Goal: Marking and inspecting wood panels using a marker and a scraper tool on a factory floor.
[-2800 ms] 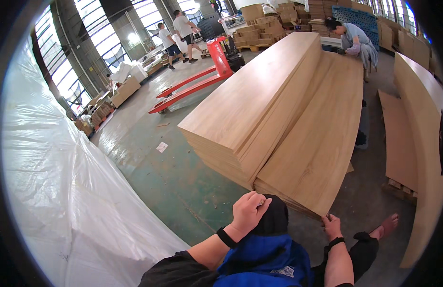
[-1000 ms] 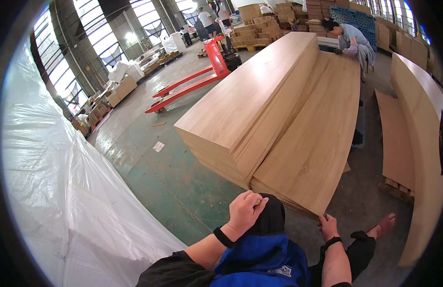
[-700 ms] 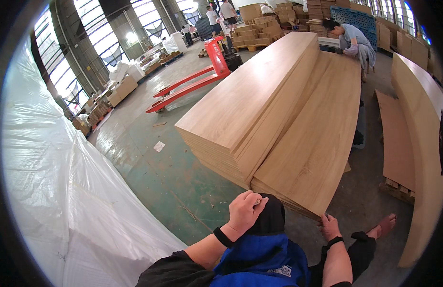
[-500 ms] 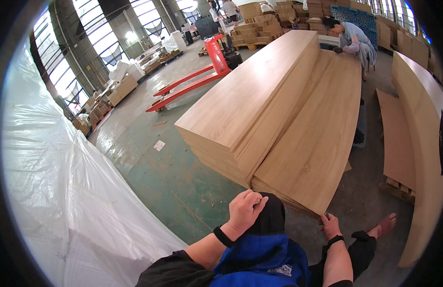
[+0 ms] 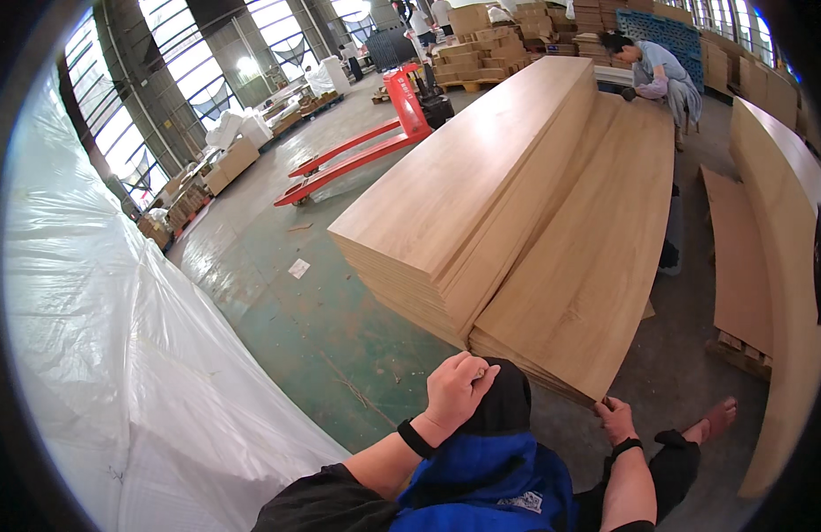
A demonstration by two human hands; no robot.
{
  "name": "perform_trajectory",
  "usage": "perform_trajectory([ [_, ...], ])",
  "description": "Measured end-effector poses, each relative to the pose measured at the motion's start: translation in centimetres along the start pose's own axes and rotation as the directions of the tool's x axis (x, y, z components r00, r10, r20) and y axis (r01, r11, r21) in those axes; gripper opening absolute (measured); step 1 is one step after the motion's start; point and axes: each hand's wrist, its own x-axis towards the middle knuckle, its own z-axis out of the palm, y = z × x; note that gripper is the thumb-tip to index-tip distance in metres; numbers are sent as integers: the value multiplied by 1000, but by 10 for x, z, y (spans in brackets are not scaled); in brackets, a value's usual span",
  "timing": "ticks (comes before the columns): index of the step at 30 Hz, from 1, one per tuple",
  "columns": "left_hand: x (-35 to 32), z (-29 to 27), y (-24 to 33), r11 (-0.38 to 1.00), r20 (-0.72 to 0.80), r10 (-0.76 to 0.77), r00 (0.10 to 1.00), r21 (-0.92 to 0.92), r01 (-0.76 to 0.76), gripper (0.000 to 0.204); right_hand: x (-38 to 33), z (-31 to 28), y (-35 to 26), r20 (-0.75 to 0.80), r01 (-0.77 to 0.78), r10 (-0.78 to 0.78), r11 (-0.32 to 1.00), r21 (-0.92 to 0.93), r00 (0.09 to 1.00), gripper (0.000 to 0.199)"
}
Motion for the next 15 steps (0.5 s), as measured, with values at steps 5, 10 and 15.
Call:
perform_trajectory([
  [5,-1,-1,-2,1000,-1,-3,1000,-2,3,21,14,-5,17,26,134,-133,990,-48,991,25],
  [10,0,-3,-2,1000,4,-4,1000,6,4,21,12,-11,7,87,86,-78,991,-100,993,28],
  [15,0,-3,-2,1000,2,-8,1000,4,8,21,1,-14,-9,107,63,-45,983,-171,993,29],
])
